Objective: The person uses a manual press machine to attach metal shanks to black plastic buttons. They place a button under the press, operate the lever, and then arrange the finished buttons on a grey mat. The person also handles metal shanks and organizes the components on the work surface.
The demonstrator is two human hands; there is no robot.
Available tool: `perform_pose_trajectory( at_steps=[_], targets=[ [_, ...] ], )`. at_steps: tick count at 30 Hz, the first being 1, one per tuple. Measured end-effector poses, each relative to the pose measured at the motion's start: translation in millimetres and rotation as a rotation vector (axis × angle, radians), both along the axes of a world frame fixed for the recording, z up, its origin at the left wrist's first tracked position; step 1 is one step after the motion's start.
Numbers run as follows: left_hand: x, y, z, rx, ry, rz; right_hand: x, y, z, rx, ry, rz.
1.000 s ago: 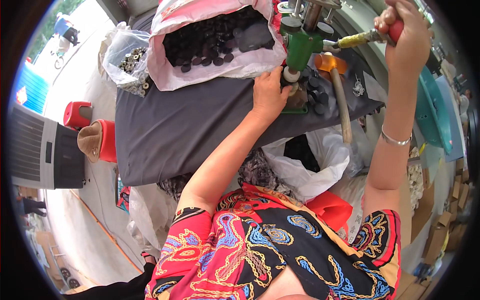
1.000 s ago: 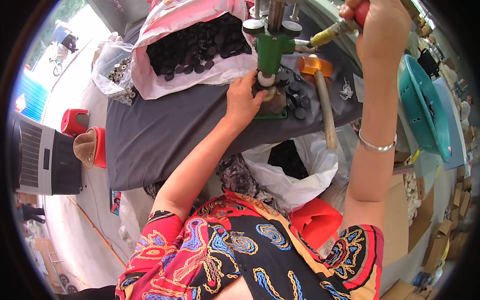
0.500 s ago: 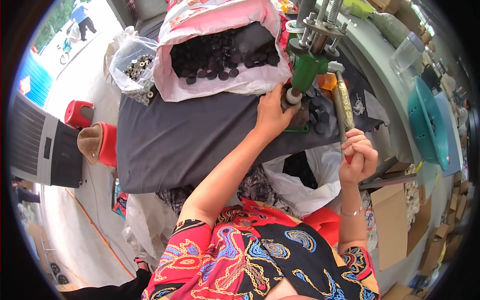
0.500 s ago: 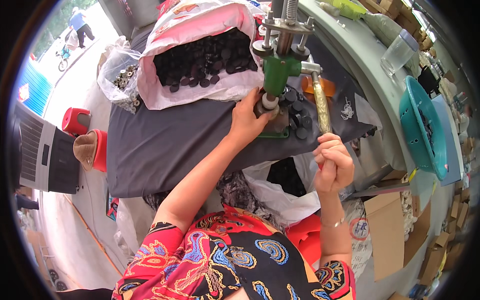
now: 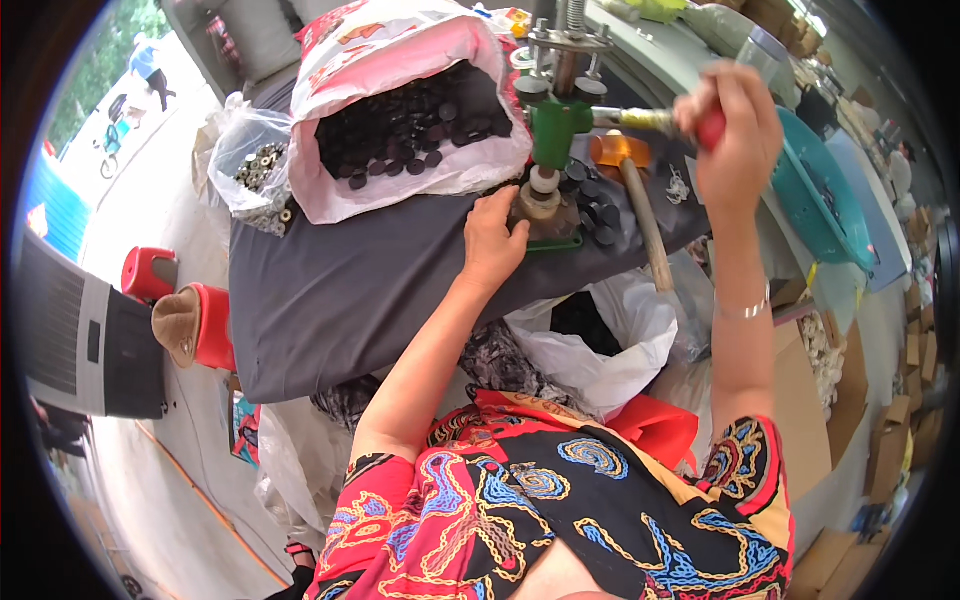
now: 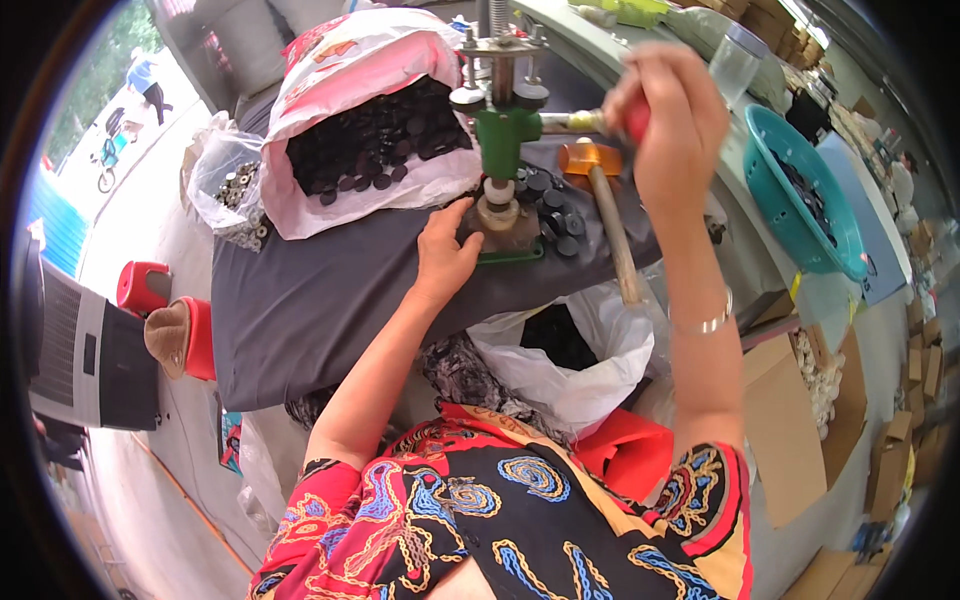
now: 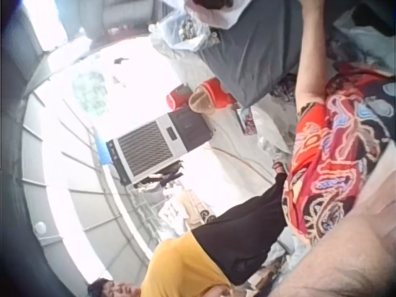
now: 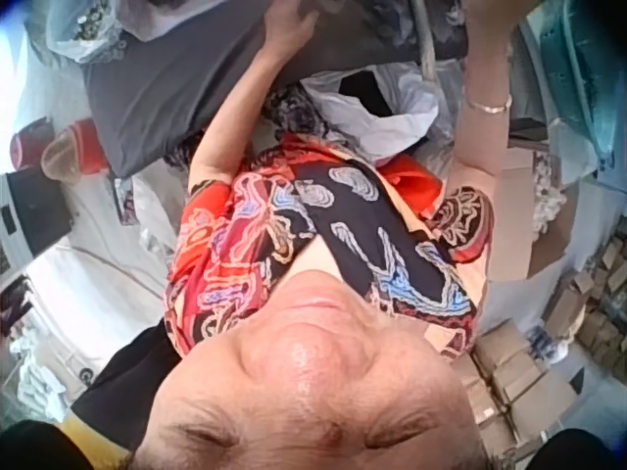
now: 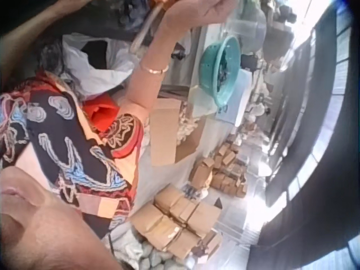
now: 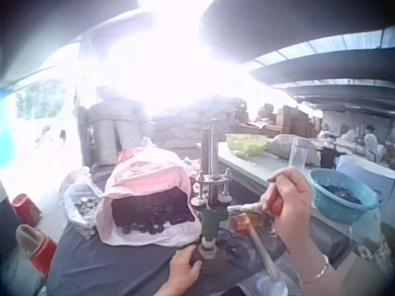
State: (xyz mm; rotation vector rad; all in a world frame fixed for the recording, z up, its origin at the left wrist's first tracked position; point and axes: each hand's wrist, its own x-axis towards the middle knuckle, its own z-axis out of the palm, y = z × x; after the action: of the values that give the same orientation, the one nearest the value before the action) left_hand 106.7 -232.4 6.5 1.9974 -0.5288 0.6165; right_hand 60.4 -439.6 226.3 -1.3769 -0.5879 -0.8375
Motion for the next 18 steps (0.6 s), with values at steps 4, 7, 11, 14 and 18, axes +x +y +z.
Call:
perform_pose_trajectory(
  at_steps=[4,7,11,14,18],
  targets=[
    [1,-2,2,0.115,-0.082,-0.007,79,-2,32,-0.004,-0.001,-0.096],
    [1,-11,5,0.171,-0.088,-0.032,103,3,42,0.008,-0.08,-0.087],
    [-4,-10,1,0.249,-0.104,-0.014,90,-1,29,-0.048,-0.18,-0.124],
    [-15,-14,4,0.321,-0.163,-0.009,85,-24,-24,0.18,-0.007,-0.156],
    [-22,-29,8,0.354,-0.198,-0.066,115,-67,-137,-0.089,0.451,-0.262]
  ],
)
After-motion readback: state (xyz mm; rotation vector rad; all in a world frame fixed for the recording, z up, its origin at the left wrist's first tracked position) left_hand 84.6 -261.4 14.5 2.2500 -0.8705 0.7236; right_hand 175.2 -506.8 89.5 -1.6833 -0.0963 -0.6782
